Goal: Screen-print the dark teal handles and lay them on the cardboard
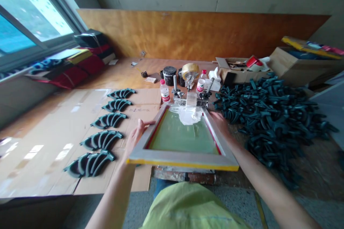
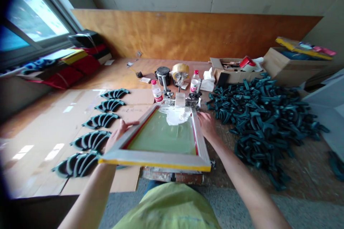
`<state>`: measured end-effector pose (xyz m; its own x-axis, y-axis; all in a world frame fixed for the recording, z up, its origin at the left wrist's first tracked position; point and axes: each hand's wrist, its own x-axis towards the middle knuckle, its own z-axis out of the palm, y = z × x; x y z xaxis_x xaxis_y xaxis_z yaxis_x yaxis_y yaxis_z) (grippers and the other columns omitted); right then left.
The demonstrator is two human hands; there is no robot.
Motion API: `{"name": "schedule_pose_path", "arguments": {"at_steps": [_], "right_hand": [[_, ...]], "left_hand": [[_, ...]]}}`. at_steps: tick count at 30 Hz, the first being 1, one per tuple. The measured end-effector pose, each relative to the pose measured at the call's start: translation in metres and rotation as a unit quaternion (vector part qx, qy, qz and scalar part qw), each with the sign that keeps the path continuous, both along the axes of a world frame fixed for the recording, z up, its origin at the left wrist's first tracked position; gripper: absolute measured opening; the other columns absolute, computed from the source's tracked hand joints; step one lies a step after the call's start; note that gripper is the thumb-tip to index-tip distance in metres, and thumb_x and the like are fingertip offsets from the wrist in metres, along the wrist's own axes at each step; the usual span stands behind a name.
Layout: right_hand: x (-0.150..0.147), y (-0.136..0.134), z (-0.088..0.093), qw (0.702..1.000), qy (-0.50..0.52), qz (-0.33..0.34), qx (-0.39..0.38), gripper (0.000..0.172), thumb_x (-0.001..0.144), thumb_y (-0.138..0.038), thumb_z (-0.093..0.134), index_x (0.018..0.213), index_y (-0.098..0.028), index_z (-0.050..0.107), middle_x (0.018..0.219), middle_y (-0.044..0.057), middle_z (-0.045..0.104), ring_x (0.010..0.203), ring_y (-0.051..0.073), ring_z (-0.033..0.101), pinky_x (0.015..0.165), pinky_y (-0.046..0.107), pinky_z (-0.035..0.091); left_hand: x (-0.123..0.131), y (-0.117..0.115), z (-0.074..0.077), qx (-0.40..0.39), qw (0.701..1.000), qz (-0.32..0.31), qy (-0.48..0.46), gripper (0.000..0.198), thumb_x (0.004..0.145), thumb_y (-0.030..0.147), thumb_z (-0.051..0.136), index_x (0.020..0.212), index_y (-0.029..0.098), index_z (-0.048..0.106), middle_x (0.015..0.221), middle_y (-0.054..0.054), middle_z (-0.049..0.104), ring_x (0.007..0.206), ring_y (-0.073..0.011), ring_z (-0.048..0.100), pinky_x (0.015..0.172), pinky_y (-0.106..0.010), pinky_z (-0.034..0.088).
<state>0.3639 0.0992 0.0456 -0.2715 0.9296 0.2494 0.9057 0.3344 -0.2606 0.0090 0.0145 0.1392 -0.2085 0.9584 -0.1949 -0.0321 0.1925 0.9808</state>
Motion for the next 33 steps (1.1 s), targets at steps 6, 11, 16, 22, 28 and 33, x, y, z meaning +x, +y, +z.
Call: {"name": "schedule_pose_path", "arguments": {"at_steps": [6,11,16,22,28,33], "right_hand": [[-0.041,0.052,0.042,0.995,0.054,0.04,0.075,0.049,0.084,-0.026,0.063,0.131,-0.018,0.052,0.128,0.014,0.055,0.118,0.028,0.051,0.1,0.042,0.042],[-0.079,0.062,0.044,0.997,-0.037,0.027,-0.066,0.039,0.08,-0.02,0.068,0.118,-0.018,0.056,0.09,0.009,0.069,0.087,0.024,0.063,0.076,0.031,0.046],[-0.075,0.031,0.023,0.993,-0.072,0.084,-0.051,0.017,0.079,-0.008,0.056,0.09,-0.018,0.064,0.091,0.008,0.069,0.086,0.021,0.062,0.072,0.028,0.044],[-0.057,-0.01,0.025,0.969,-0.043,0.24,-0.043,0.03,0.071,0.001,0.051,0.085,-0.019,0.067,0.084,0.005,0.068,0.083,0.019,0.059,0.076,0.03,0.043],[-0.061,0.005,0.038,0.973,-0.02,0.23,-0.007,0.018,0.071,-0.005,0.058,0.073,-0.02,0.068,0.08,0.005,0.066,0.089,0.022,0.056,0.088,0.037,0.04],[-0.068,-0.021,0.008,0.971,-0.001,0.229,0.073,0.03,0.079,-0.001,0.047,0.09,-0.016,0.07,0.088,0.01,0.068,0.093,0.023,0.055,0.088,0.039,0.041]], "left_hand": [[0.001,-0.033,-0.087,-0.119,0.993,-0.015,-0.006,0.089,0.07,0.058,0.071,0.144,0.019,0.044,0.086,-0.004,0.074,0.073,-0.0205,0.068,0.062,-0.027,0.052],[0.0,-0.029,-0.121,-0.131,0.991,-0.021,-0.011,0.09,0.069,0.059,0.071,0.144,0.017,0.043,0.094,-0.008,0.075,0.08,-0.0225,0.069,0.066,-0.028,0.053],[-0.006,-0.029,-0.131,-0.127,0.991,-0.045,-0.013,0.087,0.072,0.061,0.068,0.142,0.016,0.046,0.104,-0.01,0.074,0.09,-0.0246,0.069,0.074,-0.03,0.054],[-0.006,-0.031,-0.133,-0.117,0.992,-0.045,0.015,0.077,0.074,0.062,0.065,0.135,0.017,0.054,0.106,-0.009,0.073,0.093,-0.0247,0.069,0.08,-0.031,0.054],[-0.004,-0.032,-0.13,-0.12,0.992,-0.031,0.025,0.075,0.073,0.063,0.065,0.132,0.017,0.056,0.1,-0.008,0.074,0.088,-0.0243,0.069,0.073,-0.029,0.054],[-0.003,-0.032,-0.123,-0.124,0.992,-0.027,-0.008,0.079,0.072,0.061,0.068,0.134,0.016,0.053,0.098,-0.009,0.074,0.083,-0.0247,0.07,0.07,-0.031,0.055]]}}
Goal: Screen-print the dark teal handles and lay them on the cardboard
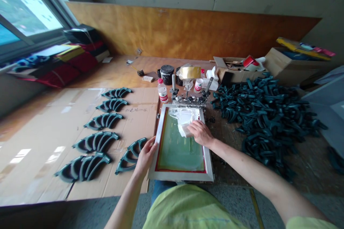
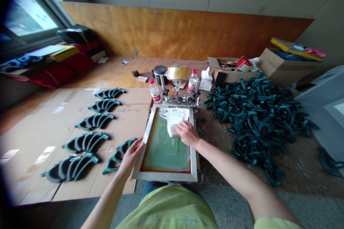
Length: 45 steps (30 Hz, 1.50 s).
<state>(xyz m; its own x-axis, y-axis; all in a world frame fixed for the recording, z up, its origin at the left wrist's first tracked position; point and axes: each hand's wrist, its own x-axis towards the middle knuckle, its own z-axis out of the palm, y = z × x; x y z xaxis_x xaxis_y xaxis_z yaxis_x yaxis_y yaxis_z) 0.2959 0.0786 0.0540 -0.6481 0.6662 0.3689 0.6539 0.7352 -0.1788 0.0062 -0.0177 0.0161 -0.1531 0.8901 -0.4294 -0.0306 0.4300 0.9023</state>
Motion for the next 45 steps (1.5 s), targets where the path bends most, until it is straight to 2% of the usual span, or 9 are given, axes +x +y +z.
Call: {"name": "schedule_pose_path", "arguments": {"at_steps": [7,11,14,19,24,28,32,35,45], "right_hand": [[0.004,0.027,0.028,0.997,0.008,-0.038,-0.06,0.023,0.082,-0.016,0.064,0.103,-0.023,0.07,0.091,0.006,0.069,0.088,0.021,0.059,0.087,0.036,0.042],[-0.005,0.081,0.056,0.987,0.004,-0.139,-0.084,0.062,0.076,-0.016,0.073,0.134,-0.027,0.054,0.104,0.006,0.07,0.092,0.022,0.06,0.085,0.035,0.044],[0.015,0.102,0.065,0.979,0.067,-0.177,-0.079,0.06,0.078,-0.019,0.069,0.136,-0.025,0.052,0.104,0.005,0.07,0.09,0.02,0.062,0.084,0.033,0.046],[0.068,0.082,0.032,0.932,0.155,-0.308,-0.115,0.021,0.087,-0.026,0.055,0.103,-0.019,0.068,0.085,0.005,0.072,0.078,0.02,0.064,0.074,0.032,0.048],[0.055,0.027,-0.027,0.96,0.075,-0.216,-0.164,0.024,0.083,-0.033,0.066,0.102,-0.019,0.064,0.093,0.006,0.07,0.088,0.02,0.063,0.078,0.032,0.047],[0.026,0.004,-0.028,0.978,0.043,-0.161,-0.129,0.017,0.081,-0.025,0.071,0.096,-0.02,0.064,0.098,0.006,0.065,0.098,0.022,0.056,0.086,0.036,0.044],[-0.003,-0.023,-0.007,0.983,0.082,-0.14,-0.087,0.006,0.084,-0.023,0.067,0.088,-0.02,0.063,0.09,0.006,0.061,0.092,0.022,0.053,0.082,0.036,0.043],[-0.028,-0.054,-0.001,0.994,0.082,-0.057,-0.047,0.007,0.088,-0.028,0.063,0.086,-0.022,0.062,0.085,0.005,0.06,0.088,0.022,0.051,0.08,0.036,0.042],[-0.024,-0.098,0.013,0.987,0.161,-0.031,0.002,0.003,0.091,-0.023,0.058,0.091,-0.02,0.058,0.079,0.005,0.058,0.08,0.021,0.05,0.073,0.035,0.043]], "left_hand": [[0.003,0.0,0.02,-0.022,1.0,0.003,-0.001,0.081,0.069,0.059,0.071,0.136,0.017,0.052,0.093,-0.008,0.075,0.075,-0.0224,0.07,0.064,-0.029,0.054],[-0.001,0.004,0.058,-0.018,1.0,-0.001,-0.019,0.087,0.068,0.064,0.069,0.141,0.021,0.049,0.092,-0.006,0.075,0.077,-0.0236,0.07,0.063,-0.03,0.054],[-0.003,0.016,0.093,-0.001,1.0,0.002,-0.003,0.08,0.068,0.074,0.06,0.128,0.021,0.061,0.092,-0.005,0.075,0.077,-0.0245,0.069,0.061,-0.03,0.053],[0.012,0.065,0.139,0.202,0.976,0.065,-0.045,0.061,0.076,0.07,0.055,0.102,0.016,0.068,0.096,-0.007,0.071,0.083,-0.0211,0.068,0.068,-0.03,0.054],[0.032,0.11,0.168,0.265,0.958,0.072,-0.079,0.055,0.083,0.067,0.048,0.096,0.015,0.062,0.079,-0.006,0.068,0.072,-0.0163,0.066,0.059,-0.024,0.05],[0.048,0.092,0.141,0.223,0.965,0.112,-0.076,0.057,0.083,0.066,0.049,0.115,0.019,0.055,0.086,-0.005,0.07,0.072,-0.015,0.067,0.058,-0.022,0.05],[0.075,0.036,0.077,-0.046,0.991,-0.046,-0.119,0.065,0.078,0.066,0.058,0.115,0.013,0.059,0.098,-0.016,0.073,0.078,-0.0229,0.07,0.054,-0.027,0.051],[0.094,0.002,0.046,-0.096,0.979,-0.035,-0.175,0.061,0.077,0.064,0.062,0.113,0.015,0.061,0.097,-0.014,0.072,0.083,-0.0229,0.07,0.06,-0.029,0.055],[0.118,-0.015,0.069,-0.022,0.984,-0.005,-0.176,0.049,0.073,0.06,0.067,0.089,0.014,0.06,0.07,0.002,0.057,0.06,-0.0111,0.057,0.058,-0.025,0.053]]}}
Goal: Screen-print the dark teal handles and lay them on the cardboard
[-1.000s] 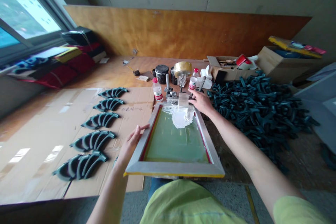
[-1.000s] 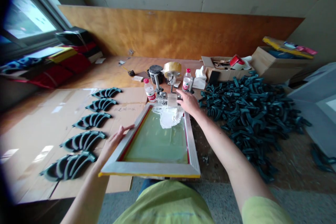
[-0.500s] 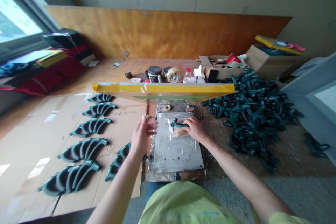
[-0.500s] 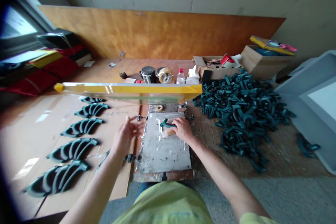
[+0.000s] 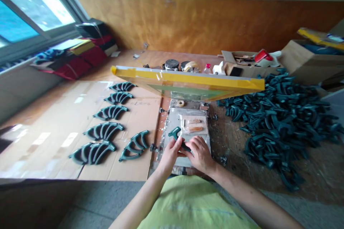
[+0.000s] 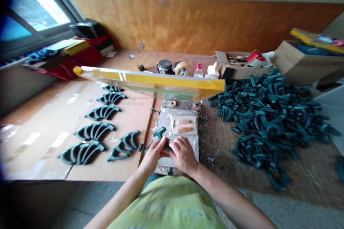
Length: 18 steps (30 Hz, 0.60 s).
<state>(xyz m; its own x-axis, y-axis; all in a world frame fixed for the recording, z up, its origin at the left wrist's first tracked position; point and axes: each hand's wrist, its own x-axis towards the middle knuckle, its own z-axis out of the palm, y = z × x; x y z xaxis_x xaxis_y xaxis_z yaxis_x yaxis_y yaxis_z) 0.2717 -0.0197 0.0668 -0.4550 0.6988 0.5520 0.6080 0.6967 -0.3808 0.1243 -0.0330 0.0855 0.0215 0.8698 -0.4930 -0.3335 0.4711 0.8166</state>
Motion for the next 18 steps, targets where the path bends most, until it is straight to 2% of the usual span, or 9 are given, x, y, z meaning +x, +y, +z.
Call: {"name": "schedule_pose_path", "arguments": {"at_steps": [7,11,14,18], "right_hand": [[0.022,-0.005,0.006,0.999,0.023,0.013,-0.022,0.015,0.091,-0.03,0.059,0.098,-0.018,0.059,0.083,0.007,0.06,0.083,0.022,0.053,0.077,0.037,0.046],[0.044,0.012,0.001,0.995,0.047,0.058,-0.059,0.022,0.092,-0.036,0.056,0.103,-0.019,0.062,0.088,0.007,0.064,0.087,0.022,0.056,0.08,0.037,0.047],[0.067,0.053,-0.016,0.99,0.099,0.016,-0.101,0.018,0.095,-0.032,0.052,0.099,-0.02,0.064,0.088,0.006,0.065,0.087,0.02,0.059,0.08,0.035,0.048],[0.107,0.142,-0.049,0.962,0.165,-0.142,-0.165,0.018,0.093,-0.029,0.05,0.092,-0.02,0.066,0.086,0.006,0.067,0.08,0.019,0.061,0.075,0.031,0.048]], "left_hand": [[0.016,0.002,0.009,0.009,0.999,-0.031,0.034,0.051,0.073,0.062,0.066,0.089,0.014,0.061,0.072,0.001,0.058,0.066,-0.0141,0.06,0.062,-0.028,0.054],[0.017,0.007,0.01,0.004,0.997,-0.043,0.056,0.053,0.075,0.064,0.062,0.093,0.014,0.061,0.079,-0.004,0.065,0.07,-0.0165,0.063,0.063,-0.029,0.054],[0.013,0.008,-0.001,-0.016,0.996,-0.034,0.078,0.057,0.074,0.067,0.06,0.097,0.015,0.06,0.082,-0.008,0.069,0.073,-0.0188,0.065,0.063,-0.03,0.055],[0.001,0.005,-0.03,-0.064,0.987,0.006,0.146,0.066,0.068,0.073,0.06,0.099,0.014,0.061,0.07,-0.004,0.064,0.066,-0.0174,0.063,0.06,-0.028,0.054]]}}
